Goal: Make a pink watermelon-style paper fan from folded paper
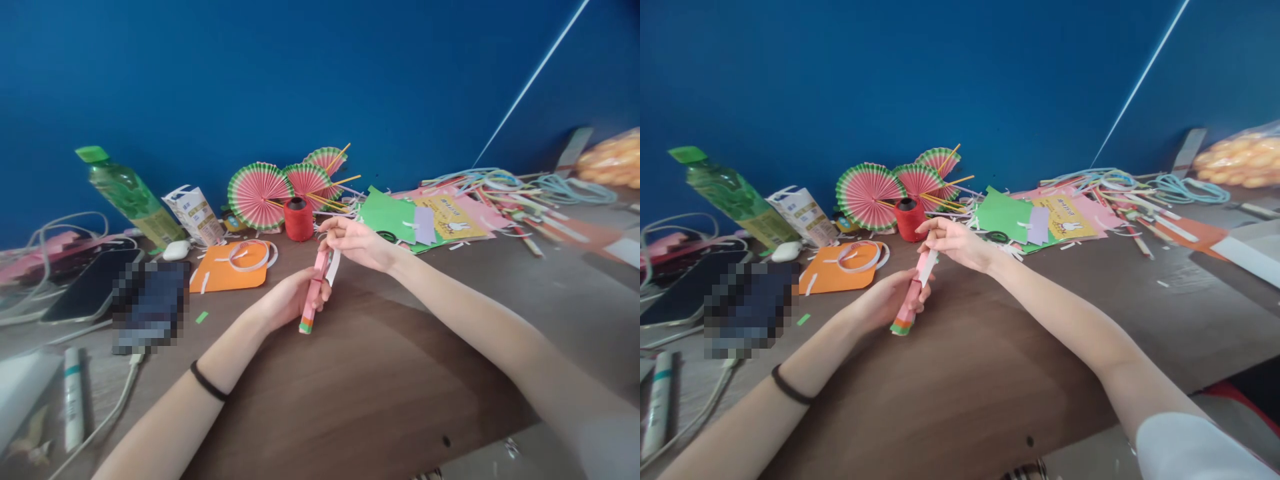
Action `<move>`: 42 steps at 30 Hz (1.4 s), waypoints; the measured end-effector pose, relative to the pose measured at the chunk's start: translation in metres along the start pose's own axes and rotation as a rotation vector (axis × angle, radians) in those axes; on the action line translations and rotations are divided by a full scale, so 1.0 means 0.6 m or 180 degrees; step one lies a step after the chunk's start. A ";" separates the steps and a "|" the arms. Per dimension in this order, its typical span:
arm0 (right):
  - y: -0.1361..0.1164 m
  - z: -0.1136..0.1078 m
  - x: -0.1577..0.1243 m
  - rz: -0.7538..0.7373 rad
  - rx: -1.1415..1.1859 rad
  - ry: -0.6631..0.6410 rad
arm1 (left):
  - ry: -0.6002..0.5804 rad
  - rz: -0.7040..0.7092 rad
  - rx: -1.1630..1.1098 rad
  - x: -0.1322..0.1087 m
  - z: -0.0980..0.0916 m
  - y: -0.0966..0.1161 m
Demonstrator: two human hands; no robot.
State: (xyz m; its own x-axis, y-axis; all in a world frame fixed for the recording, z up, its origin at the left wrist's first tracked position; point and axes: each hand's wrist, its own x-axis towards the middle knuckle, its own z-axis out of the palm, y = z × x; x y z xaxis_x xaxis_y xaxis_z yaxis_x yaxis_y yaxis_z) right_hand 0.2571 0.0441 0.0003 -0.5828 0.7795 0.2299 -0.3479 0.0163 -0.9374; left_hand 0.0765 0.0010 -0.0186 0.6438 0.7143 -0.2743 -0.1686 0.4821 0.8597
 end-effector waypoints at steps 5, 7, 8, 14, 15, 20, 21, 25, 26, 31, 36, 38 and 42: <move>-0.004 0.001 0.000 -0.0005 -0.0089 0.0301 | 0.0643 0.0496 -0.0028 0.007 -0.009 0.005; -0.005 0.002 0.000 0.0136 -0.0393 0.0378 | 0.0797 0.0655 -0.0188 0.007 -0.008 0.009; -0.006 0.004 -0.001 0.0249 -0.0630 0.0361 | 0.0848 0.0733 -0.0268 0.006 -0.007 0.011; -0.005 0.035 -0.011 0.0757 -0.2144 -0.0005 | 0.0887 0.1181 -0.0454 0.005 0.004 0.014; -0.004 0.041 -0.013 0.0686 -0.2288 -0.0010 | 0.0851 0.1202 -0.0462 0.005 0.005 0.012; -0.011 0.051 -0.015 0.0336 -0.2911 -0.0030 | 0.0609 0.1087 -0.0377 0.001 0.006 0.015; -0.015 0.049 -0.016 0.0307 -0.3073 -0.0007 | 0.0620 0.1095 -0.0349 0.000 0.004 0.019; -0.032 0.042 -0.018 0.0378 -0.3606 -0.0057 | 0.0811 0.1300 -0.0109 -0.006 -0.009 0.035; -0.035 0.041 -0.018 0.0433 -0.3700 -0.0058 | 0.0809 0.1318 -0.0047 -0.007 -0.012 0.038; -0.044 0.034 -0.017 0.0551 -0.3806 -0.0050 | 0.0450 0.1227 0.0079 -0.014 -0.027 0.041; -0.045 0.024 -0.017 0.0566 -0.3838 -0.0179 | 0.0341 0.1188 0.0174 -0.017 -0.037 0.041; -0.046 0.021 -0.017 0.0608 -0.3834 -0.0257 | 0.0472 0.1220 0.0265 -0.016 -0.042 0.042; -0.051 0.018 -0.019 0.0708 -0.3816 -0.0432 | 0.0491 0.1278 0.0471 -0.017 -0.051 0.048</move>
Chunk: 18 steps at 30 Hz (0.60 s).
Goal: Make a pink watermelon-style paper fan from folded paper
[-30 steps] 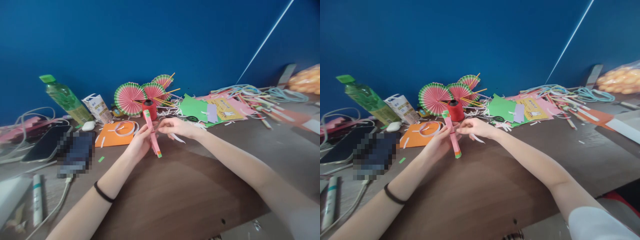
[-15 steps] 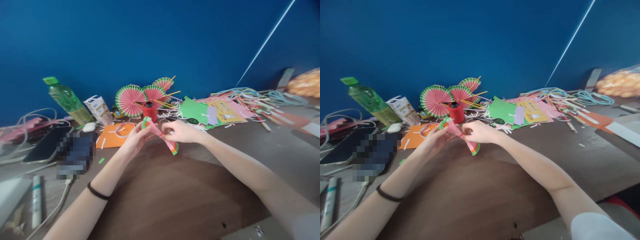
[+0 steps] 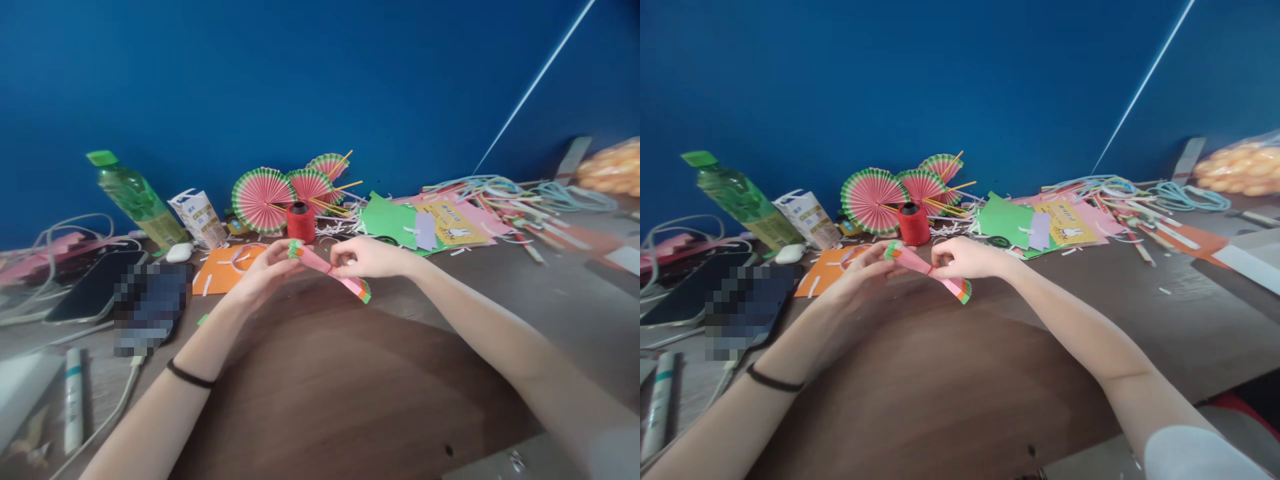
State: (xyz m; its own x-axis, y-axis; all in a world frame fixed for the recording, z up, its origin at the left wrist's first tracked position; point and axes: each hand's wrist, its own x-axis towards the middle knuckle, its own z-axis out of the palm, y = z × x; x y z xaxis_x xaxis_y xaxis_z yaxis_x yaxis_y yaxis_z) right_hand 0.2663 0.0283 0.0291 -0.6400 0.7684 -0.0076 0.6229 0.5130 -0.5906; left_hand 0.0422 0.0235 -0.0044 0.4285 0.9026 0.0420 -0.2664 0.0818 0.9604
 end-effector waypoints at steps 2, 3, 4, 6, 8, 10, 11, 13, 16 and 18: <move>0.001 -0.002 -0.001 -0.0001 0.0015 -0.0097 | 0.0047 -0.0016 0.0113 0.001 -0.002 0.003; 0.001 -0.003 -0.001 0.0010 0.0021 -0.0138 | 0.0105 -0.0067 0.0167 0.001 -0.003 0.004; 0.002 -0.004 -0.001 0.0034 0.0019 -0.0167 | 0.0181 -0.0130 0.0199 0.001 -0.002 0.005; 0.005 -0.005 0.000 0.0087 -0.0008 -0.0169 | 0.0374 -0.0261 0.0182 0.002 0.000 0.005; 0.008 -0.008 0.000 0.0104 -0.0017 -0.0054 | 0.0589 -0.0368 0.0092 0.004 0.004 0.004; 0.010 -0.012 -0.001 0.0071 0.0038 0.0159 | 0.0809 -0.0472 0.0012 0.006 0.008 0.004; 0.009 -0.015 -0.002 0.0030 0.0103 0.0269 | 0.0901 -0.0532 -0.0006 0.007 0.010 0.004; 0.005 -0.020 -0.005 -0.0114 0.0331 0.0418 | 0.1016 -0.0620 -0.0042 0.007 0.013 0.006; -0.005 -0.025 -0.011 -0.0502 0.0749 0.0427 | 0.1015 -0.0654 -0.0131 0.006 0.018 0.007; -0.011 -0.026 -0.015 -0.0732 0.0805 0.0457 | 0.0931 -0.0666 -0.0159 0.004 0.021 0.007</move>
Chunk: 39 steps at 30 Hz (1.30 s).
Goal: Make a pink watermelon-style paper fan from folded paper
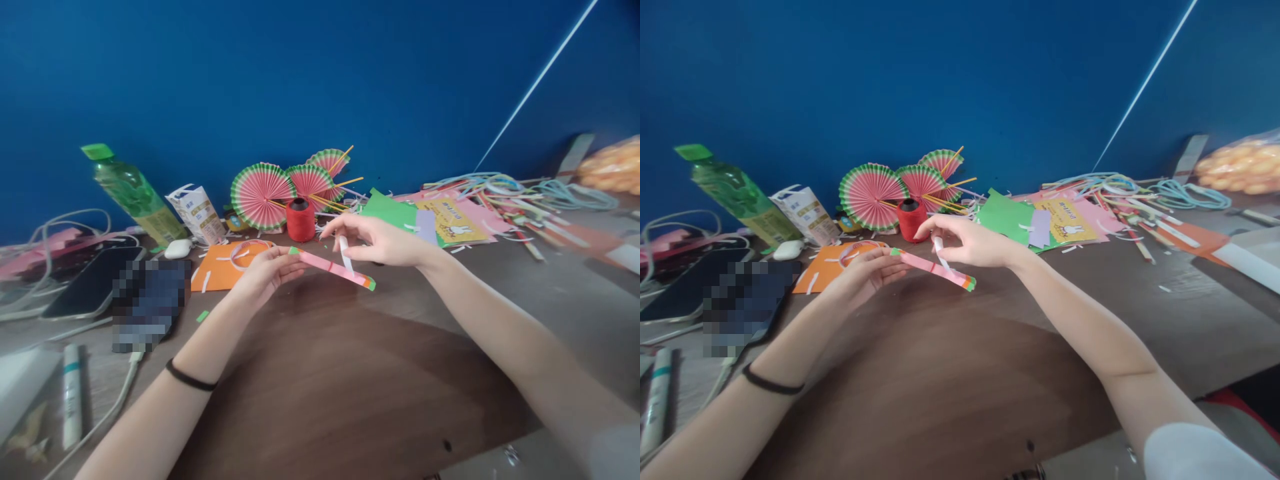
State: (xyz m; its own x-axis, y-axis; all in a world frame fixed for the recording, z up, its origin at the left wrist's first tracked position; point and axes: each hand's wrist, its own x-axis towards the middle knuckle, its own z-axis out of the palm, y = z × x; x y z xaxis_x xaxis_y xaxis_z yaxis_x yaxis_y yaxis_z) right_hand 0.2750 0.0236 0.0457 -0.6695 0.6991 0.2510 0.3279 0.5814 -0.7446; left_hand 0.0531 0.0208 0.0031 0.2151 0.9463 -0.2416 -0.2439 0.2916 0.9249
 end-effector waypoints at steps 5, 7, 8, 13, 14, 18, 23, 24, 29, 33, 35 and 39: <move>-0.010 0.005 -0.005 -0.0071 0.0197 -0.0046 | -0.0056 -0.0096 0.0018 -0.004 0.006 -0.005; -0.011 0.007 -0.006 -0.0037 0.0325 -0.0082 | -0.0068 -0.0120 0.0007 -0.004 0.007 -0.005; -0.011 0.008 -0.006 -0.0037 0.0367 -0.0097 | -0.0078 -0.0125 0.0005 -0.004 0.007 -0.006; -0.008 0.010 -0.007 -0.0081 0.0526 -0.0293 | -0.0117 -0.0101 0.0009 -0.002 0.005 -0.007; -0.008 0.009 -0.008 -0.0067 0.0539 -0.0312 | -0.0120 -0.0106 0.0009 -0.001 0.005 -0.007; -0.007 0.005 -0.010 0.0053 0.0488 -0.0334 | -0.0060 -0.0142 0.0008 -0.002 0.008 -0.006; -0.007 0.003 -0.009 0.0194 0.0497 -0.0052 | -0.0029 -0.0107 -0.0028 -0.003 0.010 -0.006; -0.007 0.003 -0.009 0.0204 0.0514 0.0026 | -0.0028 -0.0105 -0.0037 -0.003 0.010 -0.006; -0.009 -0.001 -0.010 0.0137 0.0507 0.0348 | 0.0003 -0.0135 -0.0074 -0.003 0.010 -0.006; -0.011 -0.003 -0.011 0.0046 0.0503 0.0407 | 0.0006 -0.0135 -0.0102 -0.002 0.009 -0.006; -0.012 -0.003 -0.010 0.0024 0.0526 0.0414 | 0.0002 -0.0112 -0.0122 -0.001 0.010 -0.006; -0.014 0.000 -0.008 0.0098 0.0578 0.0394 | 0.0044 -0.0128 -0.0162 -0.004 0.015 -0.004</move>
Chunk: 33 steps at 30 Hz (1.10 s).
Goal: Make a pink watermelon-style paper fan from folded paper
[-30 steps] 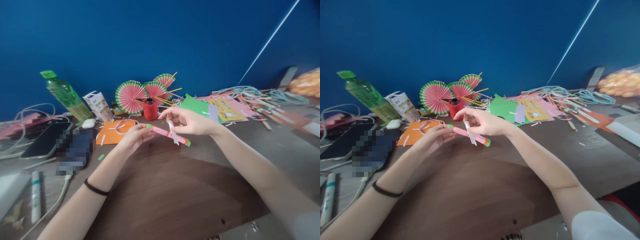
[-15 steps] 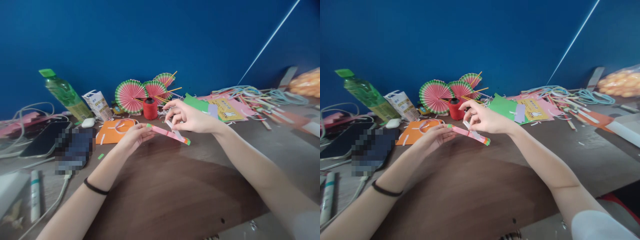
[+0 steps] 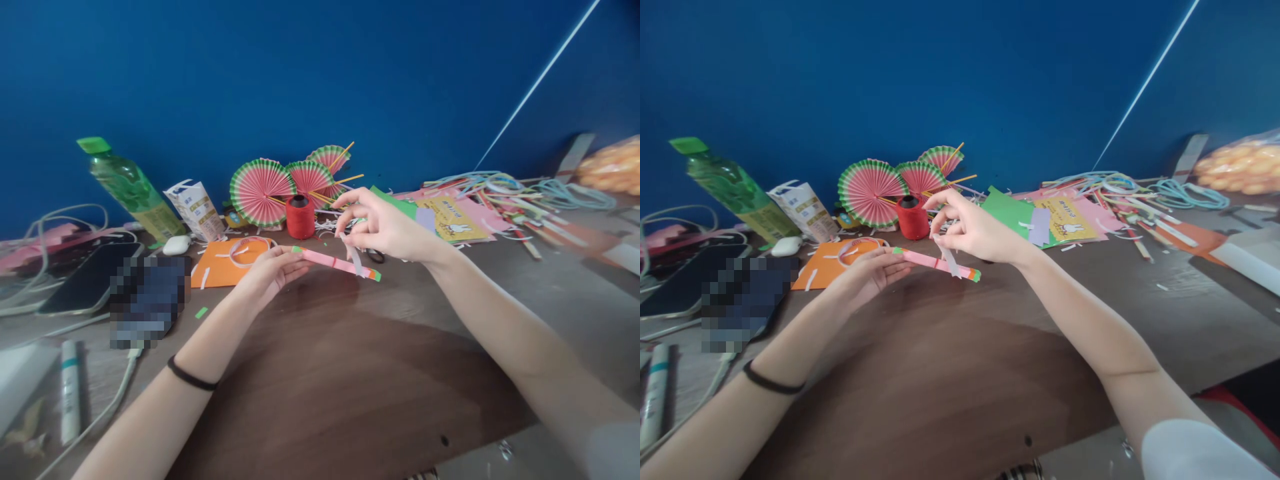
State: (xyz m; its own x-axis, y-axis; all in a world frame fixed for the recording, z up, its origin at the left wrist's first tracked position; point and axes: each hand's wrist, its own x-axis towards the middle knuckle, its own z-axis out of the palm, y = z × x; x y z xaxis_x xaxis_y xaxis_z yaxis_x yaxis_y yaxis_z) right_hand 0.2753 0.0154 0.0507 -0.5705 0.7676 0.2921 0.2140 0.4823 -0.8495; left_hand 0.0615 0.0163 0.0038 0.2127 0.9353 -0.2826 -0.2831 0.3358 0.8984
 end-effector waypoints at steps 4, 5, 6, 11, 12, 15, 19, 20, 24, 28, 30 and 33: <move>0.000 0.004 0.000 0.0125 -0.0014 -0.0131 | 0.0013 0.0006 -0.0003 -0.001 0.001 0.001; 0.000 0.003 0.000 0.0161 -0.0066 -0.0126 | 0.0005 0.0029 -0.0025 0.000 0.000 0.001; 0.000 0.003 0.001 0.0200 -0.0163 -0.0093 | 0.0002 0.0056 -0.0058 0.002 -0.003 0.001; -0.001 0.002 0.002 0.0332 -0.1314 0.0130 | 0.0096 0.0176 -0.0132 0.008 -0.011 0.007; -0.001 0.005 0.002 0.0340 -0.1607 0.0140 | 0.0101 0.0186 -0.0118 0.008 -0.011 0.008; 0.001 0.018 0.003 0.0495 -0.2270 0.0046 | 0.0009 0.0185 -0.0098 0.003 -0.007 0.010; 0.009 0.030 0.006 0.0816 -0.2297 -0.0358 | -0.0325 0.0117 -0.0037 -0.002 -0.004 0.010; 0.012 0.029 0.007 0.0804 -0.2164 -0.0423 | -0.0402 0.0097 -0.0002 -0.003 -0.005 0.011; 0.027 0.017 0.012 0.0692 -0.1285 -0.0835 | -0.0588 0.0141 0.0160 -0.006 -0.007 0.014; 0.038 0.010 0.015 0.0937 -0.0628 -0.1098 | -0.0918 0.0225 0.0269 -0.011 -0.007 0.012; 0.039 0.011 0.015 0.0991 -0.0420 -0.1172 | -0.0868 0.0287 0.0324 -0.012 -0.004 0.010; 0.037 0.016 0.014 0.1024 -0.0257 -0.1272 | -0.0570 0.0463 0.0318 -0.012 0.001 0.008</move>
State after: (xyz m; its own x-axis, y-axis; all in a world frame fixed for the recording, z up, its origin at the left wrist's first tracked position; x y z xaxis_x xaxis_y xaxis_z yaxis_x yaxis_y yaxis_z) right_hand 0.2678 0.0288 0.0302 -0.7207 0.6688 -0.1824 0.4800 0.2916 -0.8274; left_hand 0.0592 0.0110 0.0103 0.3415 0.9354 -0.0919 -0.2309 0.1783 0.9565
